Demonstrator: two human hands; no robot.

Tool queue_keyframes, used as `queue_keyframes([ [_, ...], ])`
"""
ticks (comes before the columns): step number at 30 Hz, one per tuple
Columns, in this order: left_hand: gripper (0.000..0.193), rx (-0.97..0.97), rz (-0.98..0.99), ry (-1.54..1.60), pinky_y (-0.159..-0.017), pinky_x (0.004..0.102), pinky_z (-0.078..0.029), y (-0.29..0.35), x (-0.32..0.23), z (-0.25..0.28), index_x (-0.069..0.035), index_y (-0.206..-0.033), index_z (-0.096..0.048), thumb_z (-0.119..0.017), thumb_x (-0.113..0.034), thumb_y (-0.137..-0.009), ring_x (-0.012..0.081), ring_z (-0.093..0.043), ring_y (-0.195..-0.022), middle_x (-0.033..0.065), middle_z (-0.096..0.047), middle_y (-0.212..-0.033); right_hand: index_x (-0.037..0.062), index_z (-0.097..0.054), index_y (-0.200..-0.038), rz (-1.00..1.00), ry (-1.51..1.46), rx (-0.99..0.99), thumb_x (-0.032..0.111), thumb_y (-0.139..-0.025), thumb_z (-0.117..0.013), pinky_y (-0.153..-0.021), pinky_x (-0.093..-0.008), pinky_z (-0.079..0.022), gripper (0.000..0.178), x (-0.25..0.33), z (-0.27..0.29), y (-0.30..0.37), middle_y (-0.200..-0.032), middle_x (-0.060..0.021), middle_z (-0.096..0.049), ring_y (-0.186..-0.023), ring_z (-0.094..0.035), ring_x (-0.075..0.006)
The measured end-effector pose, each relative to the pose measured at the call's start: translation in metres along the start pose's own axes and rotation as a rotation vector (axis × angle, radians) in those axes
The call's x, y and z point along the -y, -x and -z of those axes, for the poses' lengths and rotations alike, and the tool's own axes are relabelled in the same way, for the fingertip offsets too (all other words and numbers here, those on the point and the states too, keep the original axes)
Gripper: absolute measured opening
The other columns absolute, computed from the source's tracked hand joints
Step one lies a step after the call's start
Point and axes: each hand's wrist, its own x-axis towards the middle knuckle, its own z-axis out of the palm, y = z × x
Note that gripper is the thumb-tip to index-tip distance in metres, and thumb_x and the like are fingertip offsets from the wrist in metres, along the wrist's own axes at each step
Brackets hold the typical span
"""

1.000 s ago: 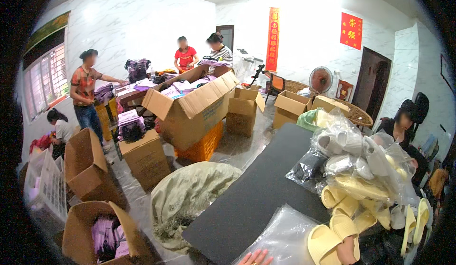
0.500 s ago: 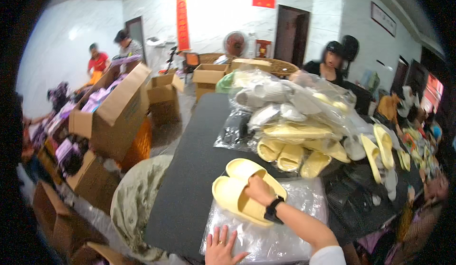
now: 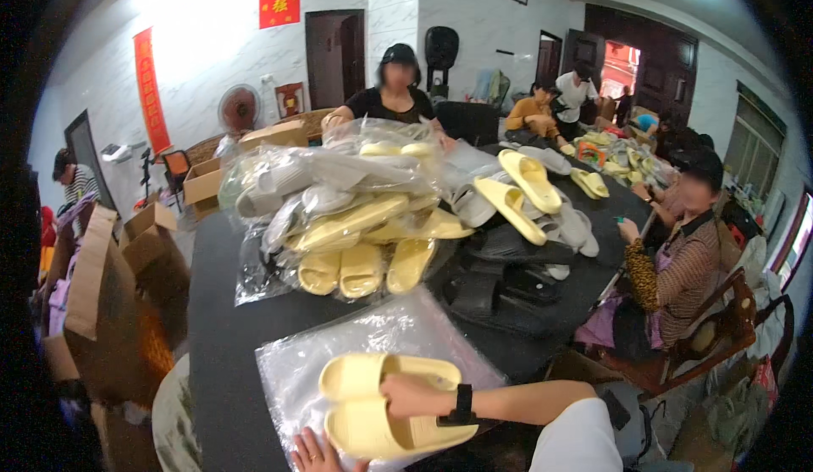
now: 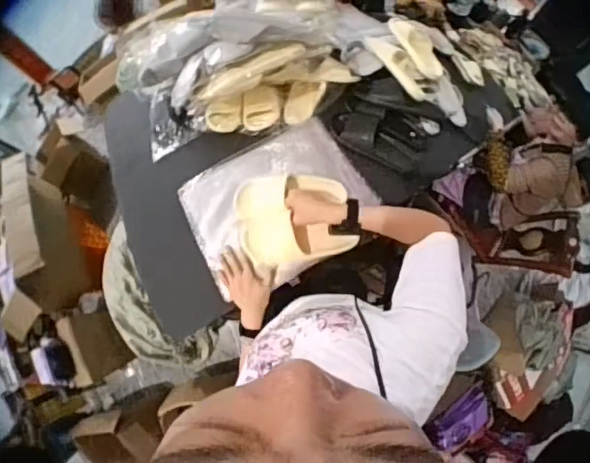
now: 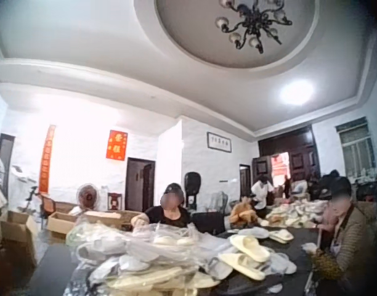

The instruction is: Packing slippers into plastic bags.

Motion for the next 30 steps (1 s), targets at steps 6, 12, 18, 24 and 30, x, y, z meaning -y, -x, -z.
queue_keyframes([
  [6,0.081,0.006,0.006,-0.015,-0.101,0.0584,-0.024,0.007,-0.001,0.005,-0.002,-0.133,-0.039,-0.061,-0.054,-0.074,0.0458,-0.025,-0.129,0.0272,-0.029,-0.14,0.002,-0.064,-0.08,-0.309,0.318,-0.204,0.017,-0.069,-0.062,-0.069,-0.0421,-0.047,0.019,-0.042,0.086,0.023,-0.081,-0.0158,-0.061,-0.078,-0.06,-0.0345],
  [12,0.082,-0.001,-0.002,-0.009,-0.101,0.0591,-0.022,0.007,-0.003,0.001,-0.003,-0.133,-0.039,-0.062,-0.052,-0.073,0.0458,-0.024,-0.129,0.0262,-0.028,-0.141,0.0023,-0.063,-0.084,-0.458,0.473,-0.872,0.021,-0.075,-0.061,-0.068,-0.042,-0.047,0.021,-0.089,0.267,0.022,-0.076,-0.0179,-0.063,-0.075,-0.06,-0.035],
  [18,0.081,0.005,-0.006,-0.021,-0.1,0.0595,-0.022,0.0,0.001,0.001,-0.003,-0.134,-0.038,-0.063,-0.051,-0.073,0.0453,-0.024,-0.129,0.0258,-0.028,-0.141,0.0002,-0.053,-0.107,0.001,0.492,-1.225,0.003,-0.074,-0.058,-0.088,-0.0409,-0.042,0.034,-0.106,0.292,-0.044,-0.107,-0.0211,-0.052,-0.104,-0.05,-0.0386],
  [24,0.079,0.039,0.027,-0.005,-0.1,0.0605,-0.021,0.003,0.001,0.002,-0.004,-0.135,-0.038,-0.061,-0.051,-0.075,0.0457,-0.023,-0.13,0.0261,-0.027,-0.141,0.0072,-0.05,-0.122,0.131,0.526,-0.972,0.015,-0.07,-0.07,-0.099,-0.0416,-0.035,0.056,-0.021,0.214,-0.121,-0.126,-0.0122,-0.046,-0.118,-0.044,-0.0284],
  [30,0.079,-0.013,0.021,0.031,-0.101,0.0597,-0.021,0.007,-0.003,0.0,-0.004,-0.134,-0.039,-0.061,-0.052,-0.075,0.0459,-0.024,-0.13,0.0261,-0.029,-0.141,0.0089,-0.05,-0.119,0.0,0.837,-0.91,0.011,-0.072,-0.066,-0.103,-0.0433,-0.029,0.05,-0.049,0.239,-0.215,-0.124,-0.0106,-0.05,-0.118,-0.045,-0.0257],
])
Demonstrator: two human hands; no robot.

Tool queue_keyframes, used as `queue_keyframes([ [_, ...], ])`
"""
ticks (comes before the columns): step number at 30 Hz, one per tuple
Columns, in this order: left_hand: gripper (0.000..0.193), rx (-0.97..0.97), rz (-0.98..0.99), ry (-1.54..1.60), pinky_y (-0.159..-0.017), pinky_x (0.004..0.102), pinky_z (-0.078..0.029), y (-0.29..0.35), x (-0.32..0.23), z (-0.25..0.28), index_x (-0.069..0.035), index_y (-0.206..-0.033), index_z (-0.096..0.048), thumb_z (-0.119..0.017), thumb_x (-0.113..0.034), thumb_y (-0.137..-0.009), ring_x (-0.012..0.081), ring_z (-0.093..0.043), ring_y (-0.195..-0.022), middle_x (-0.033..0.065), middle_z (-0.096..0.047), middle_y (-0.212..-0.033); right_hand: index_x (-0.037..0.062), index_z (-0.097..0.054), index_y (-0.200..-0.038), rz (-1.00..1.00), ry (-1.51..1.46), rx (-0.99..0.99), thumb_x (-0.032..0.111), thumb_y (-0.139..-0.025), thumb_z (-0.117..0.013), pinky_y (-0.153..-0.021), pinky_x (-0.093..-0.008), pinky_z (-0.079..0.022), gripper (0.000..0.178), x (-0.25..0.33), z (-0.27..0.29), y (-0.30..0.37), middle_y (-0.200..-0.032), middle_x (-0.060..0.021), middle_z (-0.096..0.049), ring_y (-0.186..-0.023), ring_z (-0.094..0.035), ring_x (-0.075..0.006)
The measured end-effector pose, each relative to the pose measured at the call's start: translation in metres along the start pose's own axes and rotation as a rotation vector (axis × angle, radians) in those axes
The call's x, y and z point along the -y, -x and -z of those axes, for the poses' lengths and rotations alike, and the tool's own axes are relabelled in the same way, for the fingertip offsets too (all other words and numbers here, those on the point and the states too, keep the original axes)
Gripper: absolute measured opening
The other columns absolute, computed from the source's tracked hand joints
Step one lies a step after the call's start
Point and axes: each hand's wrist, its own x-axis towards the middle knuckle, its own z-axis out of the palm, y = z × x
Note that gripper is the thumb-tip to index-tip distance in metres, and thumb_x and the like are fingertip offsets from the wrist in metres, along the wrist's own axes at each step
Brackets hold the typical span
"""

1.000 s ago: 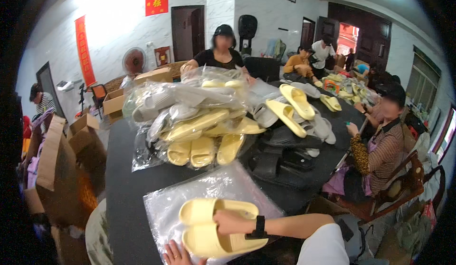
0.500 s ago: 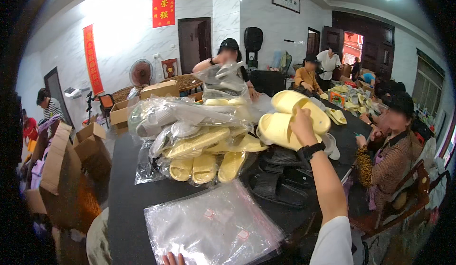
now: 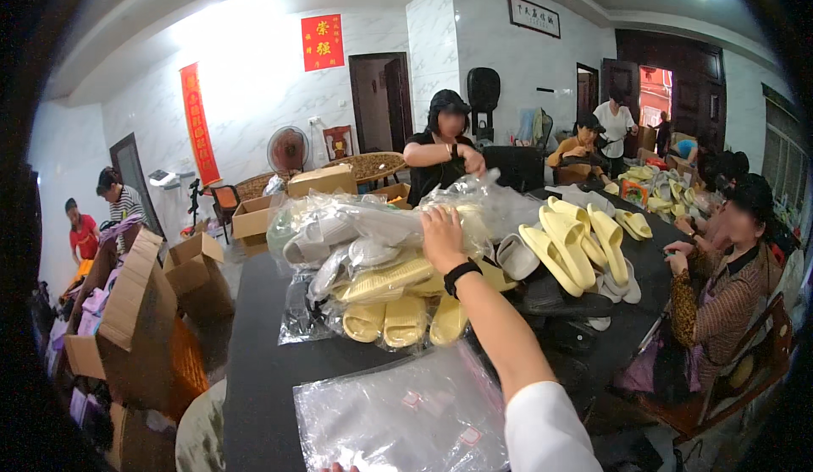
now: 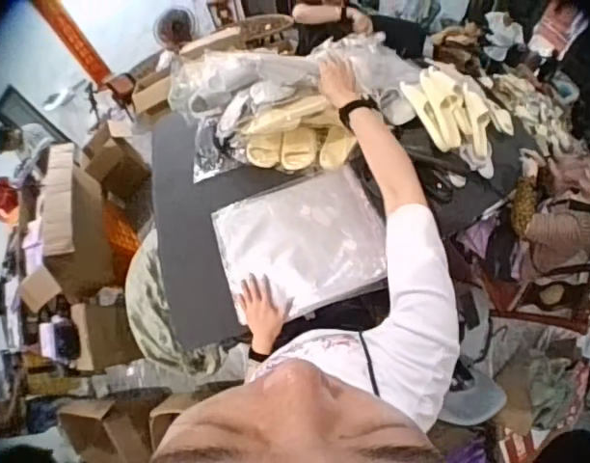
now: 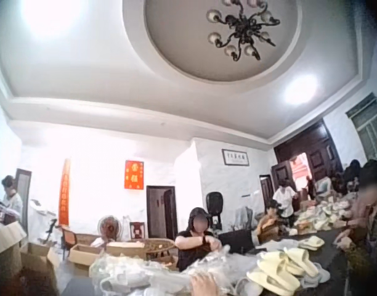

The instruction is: Packing slippers into plastic bags.

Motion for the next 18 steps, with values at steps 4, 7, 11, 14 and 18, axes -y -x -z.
queue_keyframes([
  [4,0.078,0.015,0.017,0.004,-0.103,0.0576,-0.021,-0.002,-0.001,0.002,-0.004,-0.133,-0.04,-0.06,-0.053,-0.075,0.0458,-0.025,-0.129,0.0264,-0.031,-0.139,0.0076,-0.054,-0.109,-0.132,-0.044,0.028,0.01,-0.08,-0.052,-0.099,-0.0412,-0.032,0.029,-0.001,0.003,-0.016,-0.103,-0.0071,-0.059,-0.104,-0.052,-0.0249],
  [7,0.079,-0.006,-0.006,0.005,-0.102,0.0572,-0.021,-0.003,0.001,0.003,-0.003,-0.133,-0.04,-0.061,-0.052,-0.074,0.0454,-0.026,-0.128,0.0266,-0.031,-0.139,0.0085,-0.055,-0.104,0.015,-0.136,-0.405,0.006,-0.079,-0.054,-0.089,-0.0406,-0.038,0.026,0.003,0.063,-0.027,-0.093,-0.008,-0.06,-0.095,-0.055,-0.0254],
  [11,0.079,0.01,0.003,0.024,-0.102,0.0577,-0.02,-0.004,0.002,0.006,-0.003,-0.133,-0.04,-0.063,-0.05,-0.074,0.0452,-0.025,-0.129,0.0269,-0.029,-0.14,0.008,-0.055,-0.111,0.007,-0.386,-0.435,0.005,-0.076,-0.06,-0.083,-0.0373,-0.043,0.036,0.012,0.168,-0.017,-0.098,-0.0103,-0.061,-0.093,-0.058,-0.0273],
  [14,0.079,0.017,0.011,0.001,-0.103,0.0574,-0.019,-0.002,0.006,0.004,-0.004,-0.134,-0.038,-0.061,-0.051,-0.075,0.0449,-0.022,-0.13,0.0261,-0.027,-0.141,0.0016,-0.051,-0.121,0.169,-0.716,-0.403,0.001,-0.079,-0.061,-0.081,-0.0315,-0.047,0.043,0.018,0.212,0.004,-0.113,-0.0112,-0.06,-0.1,-0.058,-0.0194],
  [18,0.081,0.062,-0.002,-0.062,-0.103,0.0575,-0.018,-0.002,0.006,0.001,-0.004,-0.136,-0.037,-0.058,-0.054,-0.076,0.0453,-0.022,-0.131,0.0258,-0.026,-0.142,0.006,-0.053,-0.123,0.007,-1.05,0.267,0.016,-0.084,-0.06,-0.086,-0.0284,-0.045,0.041,0.029,0.242,0.025,-0.114,-0.0133,-0.061,-0.1,-0.057,-0.0143],
])
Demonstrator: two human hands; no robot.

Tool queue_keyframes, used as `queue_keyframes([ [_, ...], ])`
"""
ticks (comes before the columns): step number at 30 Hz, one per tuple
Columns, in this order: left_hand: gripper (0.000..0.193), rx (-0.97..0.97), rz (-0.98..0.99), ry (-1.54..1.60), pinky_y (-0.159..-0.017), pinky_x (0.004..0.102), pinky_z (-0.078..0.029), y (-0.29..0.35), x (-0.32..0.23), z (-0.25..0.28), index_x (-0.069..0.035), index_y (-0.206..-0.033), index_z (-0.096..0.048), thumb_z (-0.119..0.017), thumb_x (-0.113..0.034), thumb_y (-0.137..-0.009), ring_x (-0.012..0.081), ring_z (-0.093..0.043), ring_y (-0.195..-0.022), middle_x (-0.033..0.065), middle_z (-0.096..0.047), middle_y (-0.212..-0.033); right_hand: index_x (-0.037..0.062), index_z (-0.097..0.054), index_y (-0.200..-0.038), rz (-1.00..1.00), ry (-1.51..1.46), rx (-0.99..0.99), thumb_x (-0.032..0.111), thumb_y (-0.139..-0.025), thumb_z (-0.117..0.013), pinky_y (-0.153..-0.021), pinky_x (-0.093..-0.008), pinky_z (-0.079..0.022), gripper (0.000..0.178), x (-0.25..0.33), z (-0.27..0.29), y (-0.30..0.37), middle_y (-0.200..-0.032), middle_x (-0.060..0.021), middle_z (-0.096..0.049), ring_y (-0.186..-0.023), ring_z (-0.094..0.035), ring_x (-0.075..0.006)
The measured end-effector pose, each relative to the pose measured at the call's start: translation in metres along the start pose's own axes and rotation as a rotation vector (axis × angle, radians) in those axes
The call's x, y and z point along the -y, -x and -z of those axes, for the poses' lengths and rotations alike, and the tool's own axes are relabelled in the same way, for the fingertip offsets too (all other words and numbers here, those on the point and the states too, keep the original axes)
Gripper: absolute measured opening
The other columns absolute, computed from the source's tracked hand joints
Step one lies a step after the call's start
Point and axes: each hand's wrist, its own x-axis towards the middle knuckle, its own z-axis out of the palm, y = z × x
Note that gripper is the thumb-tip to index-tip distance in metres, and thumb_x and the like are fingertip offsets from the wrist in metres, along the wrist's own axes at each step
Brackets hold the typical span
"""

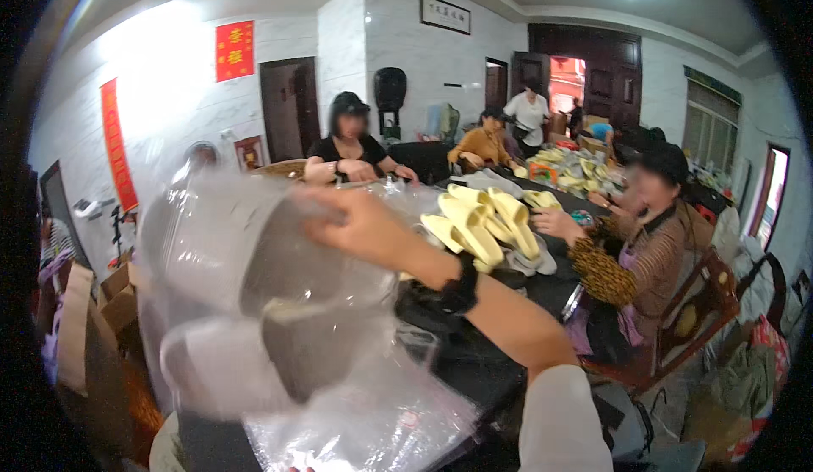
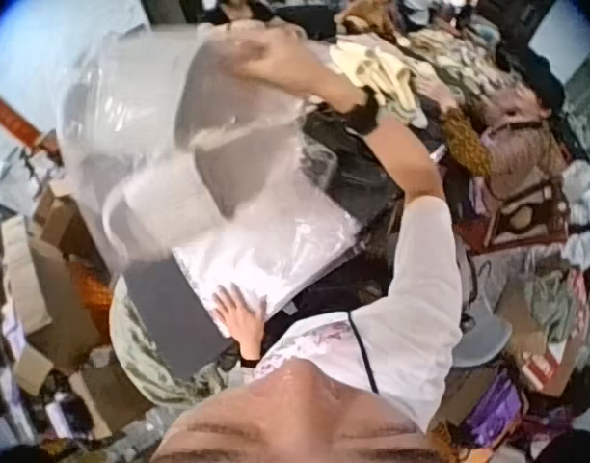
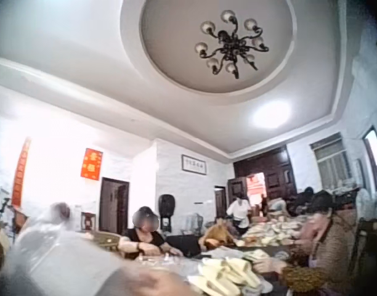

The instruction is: Packing slippers into plastic bags.

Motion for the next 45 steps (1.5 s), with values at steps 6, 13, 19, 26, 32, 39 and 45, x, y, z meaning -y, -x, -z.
queue_keyframes([
  [6,0.076,0.132,0.022,-0.066,-0.102,0.0555,-0.022,0.0,-0.007,-0.002,0.001,-0.13,-0.043,-0.056,-0.054,-0.078,0.0449,-0.033,-0.124,0.0275,-0.039,-0.132,0.0075,-0.059,-0.115,0.014,0.176,0.135,0.029,-0.085,-0.06,-0.078,-0.0381,-0.047,0.037,-0.082,-0.106,0.045,-0.094,-0.0125,-0.062,-0.085,-0.06,-0.0279],
  [13,0.079,0.007,-0.012,-0.089,-0.104,0.0546,-0.021,0.006,-0.001,-0.003,-0.001,-0.135,-0.036,-0.058,-0.051,-0.078,0.0436,-0.027,-0.129,0.026,-0.034,-0.137,0.0072,-0.061,-0.106,0.083,0.263,-0.032,0.019,-0.083,-0.058,-0.076,-0.0396,-0.047,0.026,-0.11,-0.135,0.111,-0.097,-0.0107,-0.06,-0.087,-0.058,-0.0313],
  [19,0.048,-0.084,-0.053,0.257,-0.105,0.0497,-0.023,0.009,0.012,0.001,0.001,-0.13,-0.041,-0.052,-0.023,-0.089,0.0381,-0.031,-0.129,0.0208,-0.04,-0.136,0.0023,-0.055,-0.115,-0.246,0.313,-0.062,0.017,-0.082,-0.062,-0.082,-0.0343,-0.047,0.037,-0.109,-0.073,0.19,-0.11,-0.0154,-0.058,-0.098,-0.058,-0.0298],
  [26,0.037,-0.236,-0.063,0.11,-0.096,0.0452,-0.036,0.013,0.009,0.033,0.002,-0.12,-0.051,-0.054,-0.018,-0.089,0.0376,-0.048,-0.113,0.0204,-0.054,-0.118,0.0011,-0.053,-0.119,-0.553,0.376,0.076,0.027,-0.086,-0.058,-0.089,-0.0379,-0.043,0.042,-0.085,-0.061,0.272,-0.115,-0.0166,-0.055,-0.105,-0.052,-0.0344],
  [32,0.042,-0.061,0.369,0.381,-0.085,0.039,-0.042,0.017,0.065,0.024,0.004,-0.122,-0.048,-0.052,-0.025,-0.091,0.0322,-0.053,-0.1,0.0213,-0.055,-0.109,-0.004,-0.045,-0.125,-0.858,0.242,-0.077,0.031,-0.087,-0.056,-0.093,-0.0396,-0.04,0.052,-0.102,-0.071,0.327,-0.118,-0.0216,-0.052,-0.109,-0.05,-0.0364],
  [39,0.043,0.169,0.355,0.437,-0.072,0.0391,-0.044,-0.005,0.058,0.037,0.007,-0.111,-0.052,-0.052,-0.031,-0.091,0.0344,-0.057,-0.08,0.0214,-0.06,-0.088,-0.0012,-0.04,-0.129,-0.802,0.519,0.121,0.024,-0.086,-0.055,-0.084,-0.0437,-0.04,0.052,-0.075,-0.099,0.325,-0.108,-0.0215,-0.051,-0.095,-0.05,-0.038],
  [45,0.04,0.029,0.499,0.372,-0.069,0.0383,-0.042,-0.024,0.032,0.049,0.007,-0.102,-0.053,-0.054,-0.031,-0.089,0.0304,-0.052,-0.073,0.0176,-0.058,-0.079,-0.0001,-0.043,-0.126,-0.9,0.423,0.15,0.025,-0.084,-0.058,-0.084,-0.0434,-0.04,0.052,-0.073,-0.103,0.334,-0.112,-0.0232,-0.05,-0.099,-0.049,-0.0378],
])
